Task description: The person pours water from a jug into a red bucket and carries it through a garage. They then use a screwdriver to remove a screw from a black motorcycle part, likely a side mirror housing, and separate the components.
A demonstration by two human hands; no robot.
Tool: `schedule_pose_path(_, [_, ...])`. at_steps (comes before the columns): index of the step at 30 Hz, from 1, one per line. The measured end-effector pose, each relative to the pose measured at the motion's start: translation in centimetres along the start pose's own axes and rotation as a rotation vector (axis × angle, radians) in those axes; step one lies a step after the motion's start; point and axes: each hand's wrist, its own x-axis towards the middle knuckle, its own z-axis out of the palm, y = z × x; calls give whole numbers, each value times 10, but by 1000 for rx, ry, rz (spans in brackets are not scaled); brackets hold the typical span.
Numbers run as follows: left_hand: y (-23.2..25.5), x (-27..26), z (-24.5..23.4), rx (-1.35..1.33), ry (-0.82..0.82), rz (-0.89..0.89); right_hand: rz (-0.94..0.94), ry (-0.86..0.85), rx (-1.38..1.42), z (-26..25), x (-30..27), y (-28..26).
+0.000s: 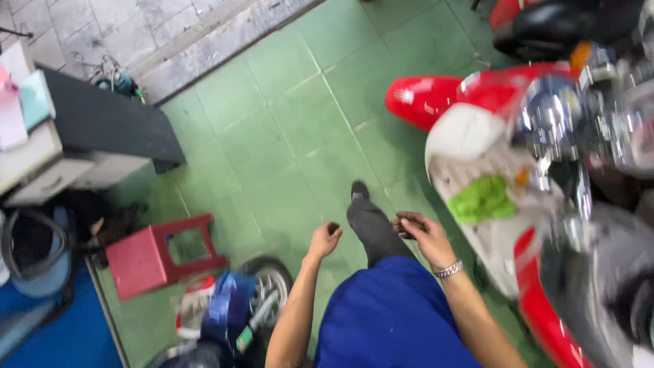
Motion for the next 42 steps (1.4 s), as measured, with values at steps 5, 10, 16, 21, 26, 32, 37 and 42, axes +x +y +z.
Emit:
schedule_pose_path(5, [85, 103, -121, -103, -11, 14, 11, 19, -157, 46, 155, -122])
schedule_pose_path(10, [180, 237, -229, -146, -12, 37, -71, -5, -27, 95, 289, -271])
schedule_pose_path(16, [244, 463, -304, -120, -79, 101, -17, 38, -15, 109, 521, -288])
schedule_pose_path(21, [318, 641, -362, -48, -139, 91, 101, 196, -6, 128, 657, -353])
schedule_pose_path(26, [431, 755, -393, 11, -264, 89, 160, 316, 69, 101, 742, -379])
schedule_pose_path(32, [542, 839, -357, 12, -363, 154, 216, 435, 80, 50, 816, -409])
schedule_pose_path(37, [638, 849, -324, 124, -482, 238, 134, 569, 158, 10, 827, -453])
schedule_pose_path(42, [685, 865, -282, 445, -705, 495, 7, 817, 270, -15, 809, -461])
